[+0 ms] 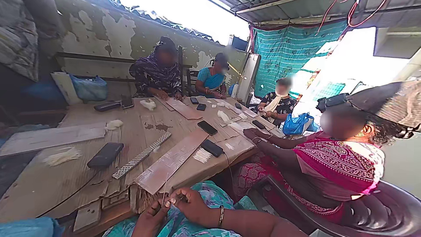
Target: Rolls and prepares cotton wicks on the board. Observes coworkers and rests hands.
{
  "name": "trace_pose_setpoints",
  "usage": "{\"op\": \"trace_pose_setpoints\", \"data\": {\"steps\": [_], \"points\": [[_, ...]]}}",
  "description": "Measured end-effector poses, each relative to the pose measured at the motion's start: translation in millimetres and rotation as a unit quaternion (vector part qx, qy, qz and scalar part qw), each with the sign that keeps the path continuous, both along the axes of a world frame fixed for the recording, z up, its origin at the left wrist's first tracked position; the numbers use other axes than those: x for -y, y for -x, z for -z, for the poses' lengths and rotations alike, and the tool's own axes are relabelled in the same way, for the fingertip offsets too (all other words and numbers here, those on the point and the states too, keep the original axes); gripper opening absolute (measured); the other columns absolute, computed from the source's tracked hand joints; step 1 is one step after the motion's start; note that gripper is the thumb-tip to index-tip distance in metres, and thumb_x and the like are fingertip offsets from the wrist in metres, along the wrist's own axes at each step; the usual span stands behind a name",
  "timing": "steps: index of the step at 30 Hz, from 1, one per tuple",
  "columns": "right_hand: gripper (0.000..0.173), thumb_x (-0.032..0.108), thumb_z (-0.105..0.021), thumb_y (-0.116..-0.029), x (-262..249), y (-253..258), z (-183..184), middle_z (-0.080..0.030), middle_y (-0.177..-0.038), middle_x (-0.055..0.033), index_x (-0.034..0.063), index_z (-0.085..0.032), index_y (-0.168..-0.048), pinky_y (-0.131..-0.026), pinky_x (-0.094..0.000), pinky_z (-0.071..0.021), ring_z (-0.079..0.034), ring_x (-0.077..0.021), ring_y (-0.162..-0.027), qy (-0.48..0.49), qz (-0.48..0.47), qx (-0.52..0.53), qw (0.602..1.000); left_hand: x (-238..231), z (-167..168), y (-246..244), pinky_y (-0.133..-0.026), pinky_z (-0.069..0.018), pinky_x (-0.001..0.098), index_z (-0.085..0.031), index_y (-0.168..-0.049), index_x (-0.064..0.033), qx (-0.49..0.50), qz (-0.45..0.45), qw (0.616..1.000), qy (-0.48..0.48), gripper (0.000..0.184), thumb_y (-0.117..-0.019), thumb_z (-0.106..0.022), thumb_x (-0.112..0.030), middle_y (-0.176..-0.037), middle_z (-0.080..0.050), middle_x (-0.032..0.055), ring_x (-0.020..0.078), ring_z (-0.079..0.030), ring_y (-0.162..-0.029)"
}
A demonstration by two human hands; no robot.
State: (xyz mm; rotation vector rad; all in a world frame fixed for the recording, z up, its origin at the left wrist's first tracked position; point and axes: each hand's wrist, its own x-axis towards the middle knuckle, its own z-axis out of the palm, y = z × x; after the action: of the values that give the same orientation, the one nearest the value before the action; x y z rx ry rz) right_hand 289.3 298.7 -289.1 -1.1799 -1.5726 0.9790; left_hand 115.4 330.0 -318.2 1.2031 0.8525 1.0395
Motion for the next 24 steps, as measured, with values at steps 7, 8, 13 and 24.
{"op": "trace_pose_setpoints", "data": {"steps": [7, 8, 13, 24], "points": [[0.035, 0.018, -0.045, -0.1082, -5, -4, -9, -0.065, -0.106, -0.0115, -0.0060, -0.056, -0.130, -0.068, -0.0229, -0.0502, -0.058, -0.0053, -0.074, 0.045, 0.072, -0.045, 0.995, 1, -17, -1, -0.052, -0.0454, 0.0142, -0.065, -0.100, -0.0064, 0.013, -0.032, 0.999, 0.017, 0.008, -0.1015, -0.058, -0.003, -0.075, -0.064, -0.0065, -0.0007, -0.053, -0.056], [0.034, 0.018, -0.044, -0.1083, -7, -5, -13, -0.065, -0.109, -0.0124, -0.0063, -0.056, -0.130, -0.071, -0.0226, -0.0511, -0.060, -0.0054, -0.078, 0.043, 0.081, -0.034, 0.995, 2, -20, 2, -0.054, -0.0458, 0.0152, -0.064, -0.101, -0.0066, 0.016, -0.035, 0.999, 0.028, 0.007, -0.1025, -0.058, -0.004, -0.076, -0.064, -0.0062, 0.0000, -0.054, -0.057], [0.025, 0.017, -0.048, -0.1060, -31, -15, -24, -0.062, -0.108, -0.0045, 0.0028, -0.061, -0.123, -0.074, -0.0221, -0.0509, -0.059, -0.0045, -0.081, 0.002, 0.086, -0.003, 0.996, -9, -21, 11, -0.057, -0.0468, 0.0186, -0.065, -0.099, -0.0027, 0.069, -0.073, 0.994, 0.054, 0.004, -0.1011, -0.063, -0.005, -0.075, -0.063, -0.0004, 0.0042, -0.054, -0.060], [0.012, 0.006, -0.064, -0.0986, -47, 26, -34, -0.067, -0.091, -0.0002, 0.0026, -0.067, -0.109, -0.075, -0.0208, -0.0528, -0.063, -0.0035, -0.081, 0.101, -0.007, -0.021, 0.995, -15, -26, 16, -0.058, -0.0464, 0.0174, -0.065, -0.099, -0.0024, 0.098, -0.099, 0.988, 0.059, 0.002, -0.0991, -0.064, -0.001, -0.075, -0.063, -0.0007, 0.0033, -0.055, -0.061]]}}
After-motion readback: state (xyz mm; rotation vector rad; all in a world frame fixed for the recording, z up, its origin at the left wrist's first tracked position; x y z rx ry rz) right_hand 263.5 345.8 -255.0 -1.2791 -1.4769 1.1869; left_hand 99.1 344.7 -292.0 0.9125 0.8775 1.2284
